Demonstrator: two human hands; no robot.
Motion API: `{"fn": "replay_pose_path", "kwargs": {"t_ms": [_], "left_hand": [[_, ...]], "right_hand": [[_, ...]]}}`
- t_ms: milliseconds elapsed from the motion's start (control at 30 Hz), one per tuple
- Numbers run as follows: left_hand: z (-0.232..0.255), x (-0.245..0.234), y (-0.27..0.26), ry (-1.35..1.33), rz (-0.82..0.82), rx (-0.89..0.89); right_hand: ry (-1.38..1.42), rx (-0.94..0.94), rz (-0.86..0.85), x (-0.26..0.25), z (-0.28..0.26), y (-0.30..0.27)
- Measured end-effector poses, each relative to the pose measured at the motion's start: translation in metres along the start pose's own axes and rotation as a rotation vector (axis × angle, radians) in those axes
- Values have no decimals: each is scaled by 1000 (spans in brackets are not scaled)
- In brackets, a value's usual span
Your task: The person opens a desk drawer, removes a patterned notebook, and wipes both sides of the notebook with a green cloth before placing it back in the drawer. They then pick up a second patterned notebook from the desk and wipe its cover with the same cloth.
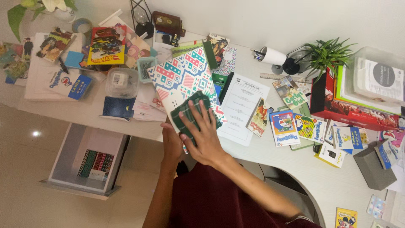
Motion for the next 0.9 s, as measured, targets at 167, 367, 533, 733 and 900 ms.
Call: {"fn": "replay_pose_path", "kwargs": {"t_ms": [167,367,533,733,900], "left_hand": [[-4,-9,2,11,24,42],[-17,-8,-5,-180,-64,-40],[12,2,-21,130,-107,83],[51,10,-34,119,-140,138],[57,-12,-37,78,-68,131]], "right_hand": [[34,-44,-60,9,-10,-15],[-2,14,-26,4,-13,-11],[-21,68,119,-15,-20,9],[31,213,184,-14,-22,14],[25,96,84,7,-41,-1]]}}
Point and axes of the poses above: each hand's wrist, its own y-axis towards the middle knuckle, its own x-axis out of the palm, z = x × y, the point moved 8 cm from there along y, towards the middle knuckle, and after that the axes turned 2 degrees about -z, right-handed, at the moved point
